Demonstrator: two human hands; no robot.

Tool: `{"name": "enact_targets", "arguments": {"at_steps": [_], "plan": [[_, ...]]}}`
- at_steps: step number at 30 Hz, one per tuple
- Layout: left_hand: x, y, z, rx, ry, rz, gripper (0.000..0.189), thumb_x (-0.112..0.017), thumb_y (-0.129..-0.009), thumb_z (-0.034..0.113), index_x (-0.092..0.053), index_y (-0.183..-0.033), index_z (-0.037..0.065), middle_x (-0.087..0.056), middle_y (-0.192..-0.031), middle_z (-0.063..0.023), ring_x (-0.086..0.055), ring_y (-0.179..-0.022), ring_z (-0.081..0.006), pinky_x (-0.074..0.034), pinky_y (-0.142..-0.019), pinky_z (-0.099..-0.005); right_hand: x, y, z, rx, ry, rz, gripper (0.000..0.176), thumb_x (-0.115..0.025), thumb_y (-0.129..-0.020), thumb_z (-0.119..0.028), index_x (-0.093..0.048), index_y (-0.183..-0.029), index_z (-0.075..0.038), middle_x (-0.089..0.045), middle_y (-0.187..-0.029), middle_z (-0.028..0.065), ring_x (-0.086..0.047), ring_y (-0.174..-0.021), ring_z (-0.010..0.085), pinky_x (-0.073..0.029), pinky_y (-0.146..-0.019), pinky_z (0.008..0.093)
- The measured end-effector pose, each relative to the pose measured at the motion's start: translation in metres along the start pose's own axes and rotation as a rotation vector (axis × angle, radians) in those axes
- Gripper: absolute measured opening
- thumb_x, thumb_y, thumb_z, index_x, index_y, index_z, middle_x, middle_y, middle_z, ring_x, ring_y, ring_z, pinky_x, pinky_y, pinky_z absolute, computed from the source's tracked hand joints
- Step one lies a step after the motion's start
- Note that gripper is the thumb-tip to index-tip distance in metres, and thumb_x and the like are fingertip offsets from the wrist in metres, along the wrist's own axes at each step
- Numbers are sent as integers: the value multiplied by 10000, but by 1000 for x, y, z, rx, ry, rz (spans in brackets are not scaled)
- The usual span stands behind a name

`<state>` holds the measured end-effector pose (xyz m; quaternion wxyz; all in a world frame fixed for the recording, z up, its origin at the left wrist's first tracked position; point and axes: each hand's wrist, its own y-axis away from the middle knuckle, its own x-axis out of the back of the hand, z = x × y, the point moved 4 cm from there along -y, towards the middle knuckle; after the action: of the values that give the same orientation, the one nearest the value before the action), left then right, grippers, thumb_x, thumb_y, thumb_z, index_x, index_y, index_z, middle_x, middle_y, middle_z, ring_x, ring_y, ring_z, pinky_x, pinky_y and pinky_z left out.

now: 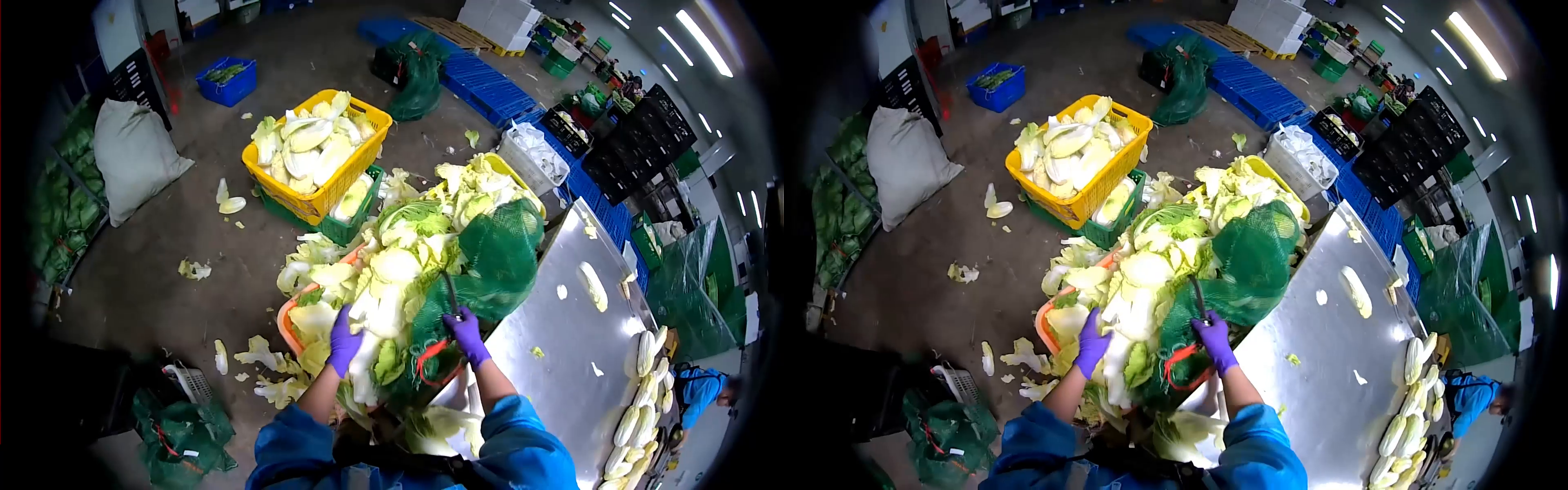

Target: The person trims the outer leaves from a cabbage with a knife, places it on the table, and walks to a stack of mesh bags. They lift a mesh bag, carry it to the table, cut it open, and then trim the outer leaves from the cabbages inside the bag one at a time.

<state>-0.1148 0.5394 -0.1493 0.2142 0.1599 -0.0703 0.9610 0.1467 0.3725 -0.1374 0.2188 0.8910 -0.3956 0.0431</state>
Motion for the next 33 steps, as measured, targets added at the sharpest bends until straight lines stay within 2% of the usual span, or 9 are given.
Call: {"name": "enact_targets", "arguments": {"at_steps": [4, 8, 10, 19, 22, 24, 26, 31, 33], "plan": [[-43, 24, 183, -549, -207, -275, 751, -743, -595, 171, -391, -1247, 48, -520, -1142, -204, -539, -1019, -283, -413, -885, -355, 39, 113, -111, 203, 0, -229, 200, -698, -700, -125, -560, -810, -31, -498, -666, -24, -430, -609, 71, -381, -551, 226], [-103, 55, 245, -68, 198, -961, 466, -653, -708, 266, -521, -1113, 77, -584, -1039, -143, -575, -913, -242, -447, -801, -344, 75, 160, -165, 472, 176, -214, 208, -703, -642, -105, -535, -740, -31, -437, -613, -13, -409, -589, 88, -369, -527, 248], [-107, 54, 277, -640, -1, -662, 372, -619, -757, 276, -551, -1062, 74, -612, -953, -123, -596, -829, -206, -467, -743, -328, 98, 180, -182, 459, 130, -170, 207, -694, -664, -107, -542, -775, -20, -500, -683, -9, -452, -629, 90, -394, -558, 251], [-43, 93, 420, -707, 122, -538, 331, -589, -783, 185, -540, -1082, 52, -575, -1076, -121, -543, -989, -207, -408, -882, -317, 120, 127, -51, 193, -1502, 276, 199, -590, -780, -145, -545, -936, -31, -596, -826, 86, -555, -691, 155, -461, -607, 300], [-10, 101, 464, -1006, 182, -165, 413, -607, -760, 131, -482, -1144, 45, -535, -1131, -124, -511, -1036, -216, -384, -917, -332, 55, 72, -67, 82, -1300, 45, 176, -591, -777, -138, -548, -913, -35, -595, -807, 86, -547, -652, 151, -451, -569, 293], [26, 49, 438, -520, 1155, -542, 551, -558, -838, 139, -298, -1317, 57, -410, -1277, -105, -438, -1129, -242, -332, -977, -360, 30, 44, -94, 91, -1090, -49, 162, -593, -775, -133, -551, -898, -38, -593, -794, 86, -542, -626, 149, -443, -543, 289], [89, 85, 512, -935, 85, 278, 511, -613, -713, 36, -430, -1189, -2, -534, -1115, -97, -511, -999, -201, -413, -875, -332, 35, 31, -126, 173, -902, -64, 147, -594, -772, -129, -553, -883, -41, -592, -780, 86, -536, -600, 147, -436, -517, 284], [212, 59, 447, -779, 440, 380, 352, -576, -790, 162, -533, -1119, 43, -590, -986, -61, -550, -915, -147, -441, -778, -303, 125, 84, -268, 660, -543, 60, 120, -601, -758, -108, -554, -833, -26, -580, -693, 72, -492, -473, 131, -384, -414, 256], [221, 52, 358, -217, 824, 232, 334, -523, -831, 241, -544, -1124, 81, -601, -984, -57, -567, -901, -164, -446, -773, -302, 139, 112, -313, 824, -423, 80, 193, -611, -759, -119, -562, -902, 1, -586, -706, 72, -500, -500, 125, -395, -442, 249]]}}
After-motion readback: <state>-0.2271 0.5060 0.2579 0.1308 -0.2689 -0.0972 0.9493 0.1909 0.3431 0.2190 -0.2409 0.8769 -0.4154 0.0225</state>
